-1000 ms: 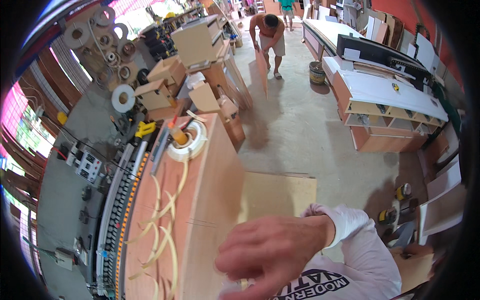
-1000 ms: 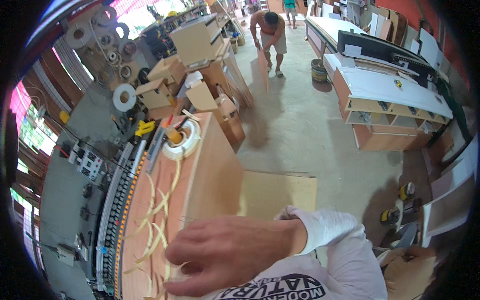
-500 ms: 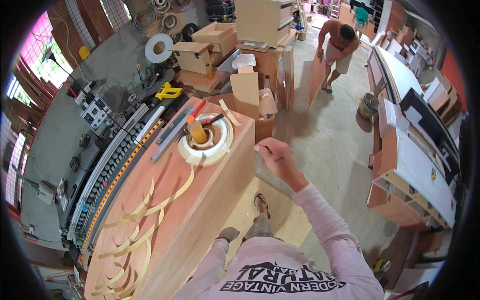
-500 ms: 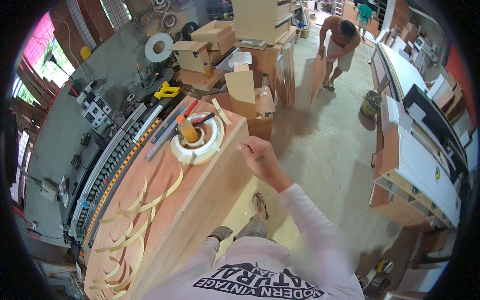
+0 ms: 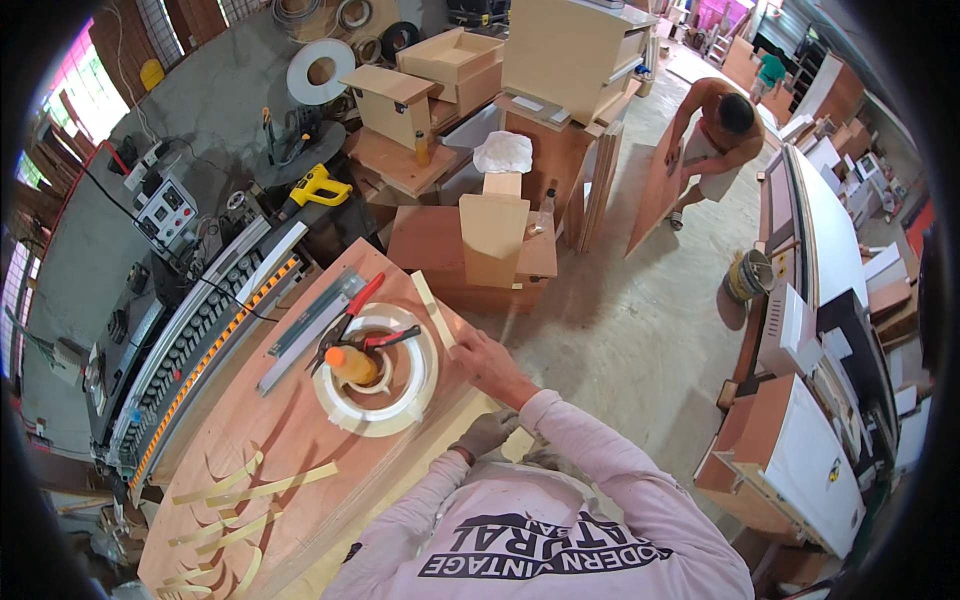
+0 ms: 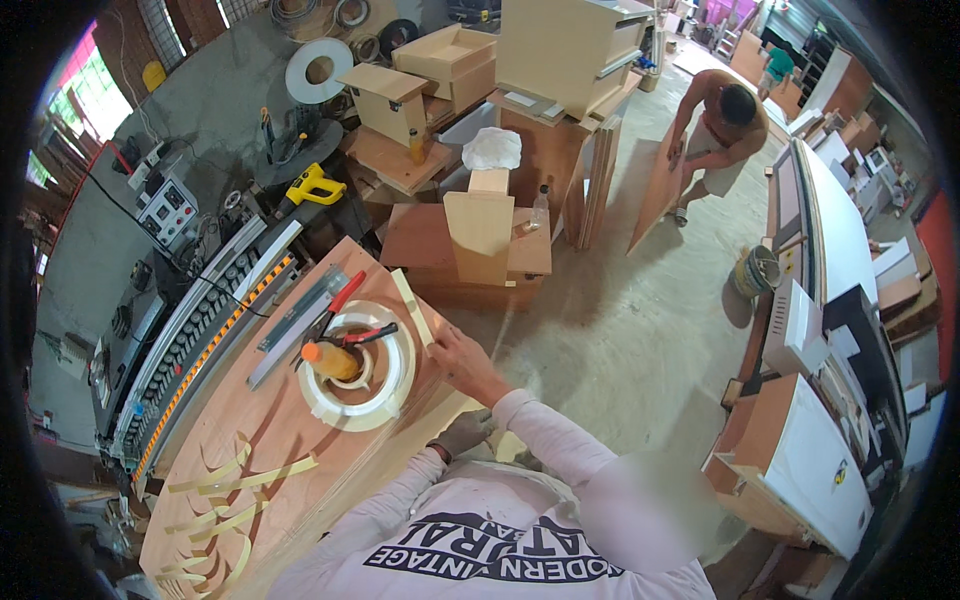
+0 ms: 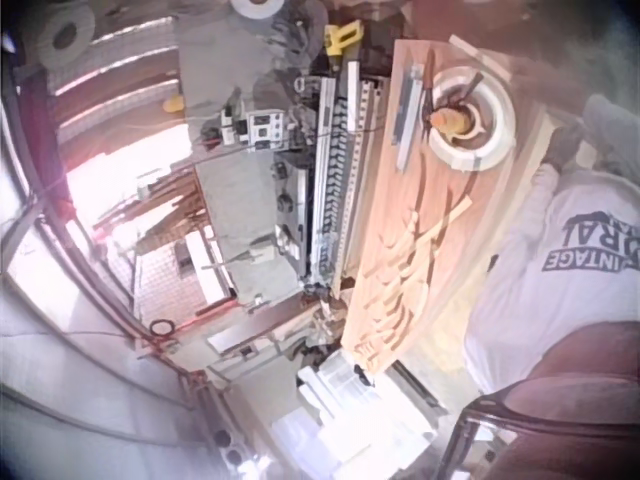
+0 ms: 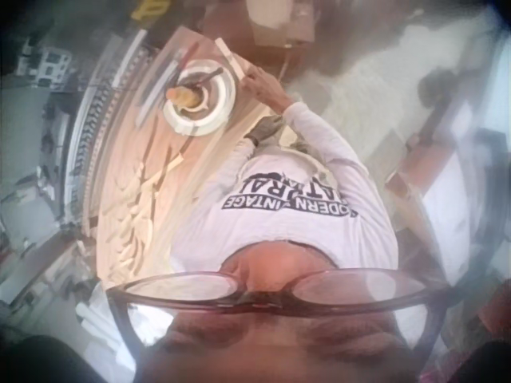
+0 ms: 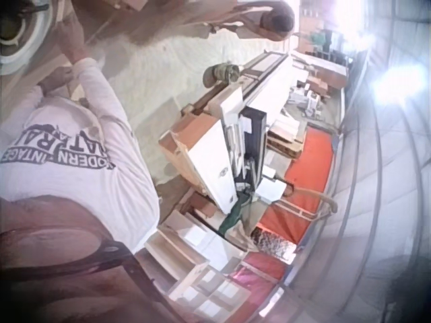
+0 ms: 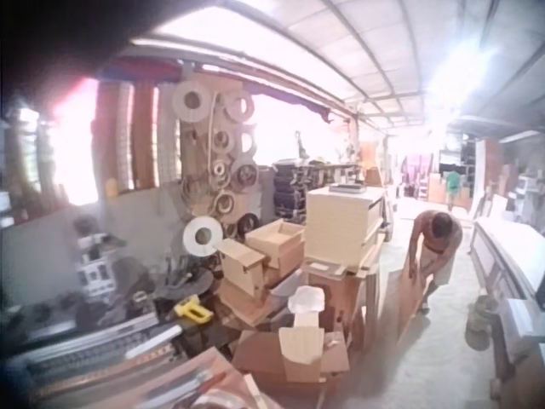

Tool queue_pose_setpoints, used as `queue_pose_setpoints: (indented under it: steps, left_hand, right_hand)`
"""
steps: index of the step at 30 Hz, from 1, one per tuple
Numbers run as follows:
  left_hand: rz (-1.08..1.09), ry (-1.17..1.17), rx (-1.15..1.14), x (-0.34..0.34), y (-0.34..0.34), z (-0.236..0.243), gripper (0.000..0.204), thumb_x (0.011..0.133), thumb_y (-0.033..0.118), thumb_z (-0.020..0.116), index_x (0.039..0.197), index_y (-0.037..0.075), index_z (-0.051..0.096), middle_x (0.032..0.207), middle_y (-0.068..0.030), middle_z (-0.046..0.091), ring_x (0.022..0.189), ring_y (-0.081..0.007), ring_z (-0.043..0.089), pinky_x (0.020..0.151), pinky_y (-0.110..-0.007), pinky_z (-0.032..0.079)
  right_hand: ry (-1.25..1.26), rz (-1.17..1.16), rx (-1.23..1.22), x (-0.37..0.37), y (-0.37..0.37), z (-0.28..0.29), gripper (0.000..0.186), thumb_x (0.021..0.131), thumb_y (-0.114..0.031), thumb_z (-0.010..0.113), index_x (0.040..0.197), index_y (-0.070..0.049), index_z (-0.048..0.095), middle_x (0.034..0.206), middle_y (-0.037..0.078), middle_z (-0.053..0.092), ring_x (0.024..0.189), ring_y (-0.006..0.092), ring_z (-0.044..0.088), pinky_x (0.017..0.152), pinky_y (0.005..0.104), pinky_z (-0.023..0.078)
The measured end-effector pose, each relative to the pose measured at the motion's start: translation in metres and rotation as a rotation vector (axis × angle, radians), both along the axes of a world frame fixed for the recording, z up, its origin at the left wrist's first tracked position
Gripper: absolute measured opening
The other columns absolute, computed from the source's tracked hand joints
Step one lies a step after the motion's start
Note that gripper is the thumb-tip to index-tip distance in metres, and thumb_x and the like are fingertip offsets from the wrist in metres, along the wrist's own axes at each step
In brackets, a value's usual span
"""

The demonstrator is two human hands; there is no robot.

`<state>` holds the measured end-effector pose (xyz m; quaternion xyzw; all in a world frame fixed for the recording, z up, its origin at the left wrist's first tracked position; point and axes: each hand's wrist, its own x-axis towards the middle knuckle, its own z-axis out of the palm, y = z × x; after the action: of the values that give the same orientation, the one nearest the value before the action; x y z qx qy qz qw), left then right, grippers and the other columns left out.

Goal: The person pours liquid from a plastic bottle onto a white cloth and wipes a small wooden box with a drawer slide. The person repeatedly applies the liquid and wipes the box's surfaces.

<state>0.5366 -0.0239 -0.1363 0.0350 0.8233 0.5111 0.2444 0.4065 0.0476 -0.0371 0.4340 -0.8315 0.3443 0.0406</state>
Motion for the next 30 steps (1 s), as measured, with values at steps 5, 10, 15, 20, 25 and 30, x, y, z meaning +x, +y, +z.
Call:
queue_pose_setpoints:
  steps: [5,10,15,20,25,30]
  left_hand:
    - [0.324,-0.204,0.542,-0.061,0.026,0.025,0.047,0.101,0.039,0.062,0.139,0.011,0.061,0.121,-0.0142,0.071,0.108,-0.0295,0.069,0.097,-0.040,0.053]
    - [0.770,0.081,1.416,-0.143,0.055,0.115,0.048,0.106,0.025,0.058,0.149,0.007,0.048,0.139,-0.0104,0.060,0.124,-0.0250,0.061,0.104,-0.040,0.050]
    - [0.945,0.333,1.341,-0.212,0.084,0.106,0.047,0.106,0.025,0.060,0.147,0.005,0.051,0.133,-0.0138,0.064,0.120,-0.0262,0.064,0.105,-0.043,0.053]
    - [1.035,0.243,1.132,-0.257,0.113,0.108,0.043,0.108,0.023,0.057,0.143,0.000,0.055,0.118,-0.0115,0.070,0.112,-0.0222,0.067,0.101,-0.038,0.054]
    - [1.205,0.147,1.117,-0.298,0.129,0.133,0.042,0.108,0.024,0.055,0.141,-0.002,0.058,0.118,-0.0106,0.071,0.109,-0.0190,0.067,0.099,-0.033,0.054]
    - [1.055,0.397,0.616,-0.343,0.096,0.113,0.038,0.105,0.025,0.060,0.136,0.003,0.064,0.118,-0.0111,0.072,0.109,-0.0210,0.068,0.095,-0.033,0.054]
  right_hand:
    - [-0.256,-0.126,-0.411,-0.036,0.029,0.028,0.018,0.092,-0.001,0.066,0.110,-0.003,0.066,0.107,0.014,0.065,0.096,0.0312,0.067,0.080,0.0372,0.057]
    - [-1.275,-0.218,-0.986,-0.102,0.131,0.039,0.020,0.103,-0.009,0.061,0.120,0.000,0.065,0.096,0.007,0.068,0.081,0.0174,0.068,0.075,0.0319,0.059]
    - [-1.459,-0.190,-0.931,-0.164,0.216,-0.004,0.025,0.102,-0.012,0.064,0.122,0.003,0.064,0.097,0.009,0.070,0.085,0.0172,0.068,0.077,0.0330,0.059]
    - [-0.960,-0.030,-0.061,-0.230,0.256,-0.008,0.035,0.098,-0.021,0.071,0.123,0.003,0.067,0.117,0.014,0.072,0.091,0.0255,0.071,0.082,0.0352,0.056]
    - [-0.438,0.330,-0.207,-0.270,0.217,0.011,0.044,0.092,-0.017,0.076,0.131,0.001,0.062,0.116,0.023,0.068,0.093,0.0362,0.069,0.082,0.0421,0.055]
    - [-0.322,0.229,-0.143,-0.303,0.154,0.031,0.043,0.091,-0.007,0.072,0.131,0.000,0.060,0.104,0.022,0.066,0.088,0.0383,0.068,0.075,0.0434,0.054]
